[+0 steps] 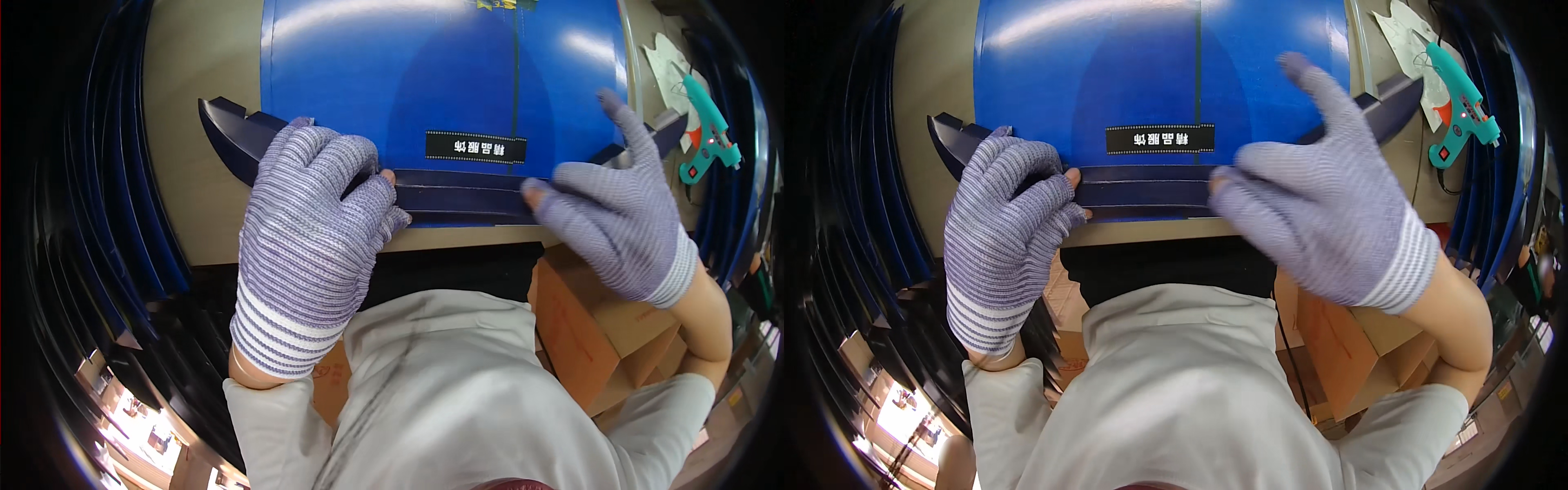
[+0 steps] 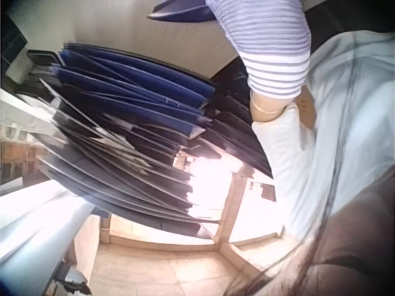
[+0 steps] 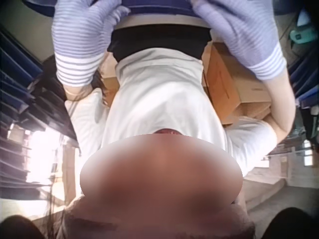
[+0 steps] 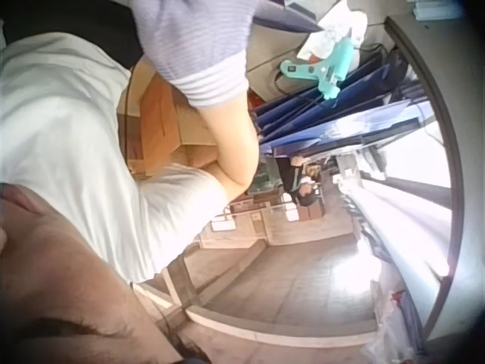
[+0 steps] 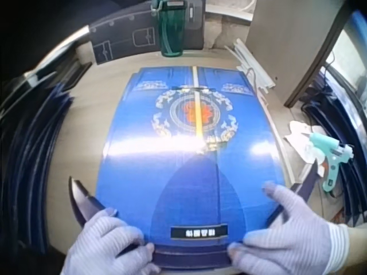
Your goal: The person uses a hot glue gun to attach black plastic trim pieces to the edges of blue decorative panels. They apply glue to the panel surface and press the trim into place, repeating this process for multiple units in a workshop setting.
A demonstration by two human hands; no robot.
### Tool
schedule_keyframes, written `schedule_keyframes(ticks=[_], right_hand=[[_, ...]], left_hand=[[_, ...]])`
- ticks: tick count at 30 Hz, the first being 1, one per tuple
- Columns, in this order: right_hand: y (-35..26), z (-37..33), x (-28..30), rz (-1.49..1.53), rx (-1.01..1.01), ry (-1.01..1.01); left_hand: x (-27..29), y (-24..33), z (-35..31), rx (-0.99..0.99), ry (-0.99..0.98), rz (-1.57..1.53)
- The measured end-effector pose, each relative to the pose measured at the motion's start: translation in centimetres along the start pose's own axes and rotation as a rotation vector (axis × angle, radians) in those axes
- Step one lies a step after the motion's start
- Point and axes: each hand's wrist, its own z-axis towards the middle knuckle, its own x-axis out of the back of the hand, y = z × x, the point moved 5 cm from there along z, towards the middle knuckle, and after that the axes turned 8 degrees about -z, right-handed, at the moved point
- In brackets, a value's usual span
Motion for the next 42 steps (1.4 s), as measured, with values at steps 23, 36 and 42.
schedule_keyframes(ticks=[23, 36, 42], right_hand=[[0.6, -4.9, 0.9, -0.206, 0.119, 0.117], [-1.7, -2.2, 0.5, -0.301, -0.02, 0.286], [-1.0, -4.5, -0.7, 0.117, -0.4, 0.63]], left_hand=[[2.6, -0.7, -2.8, -0.154, -0.165, -0.008], [1.7, 1.2, 0.1, -0.244, -0.141, 0.165], [0.5, -0.7, -1.3, 0.094, 0.092, -0.273]])
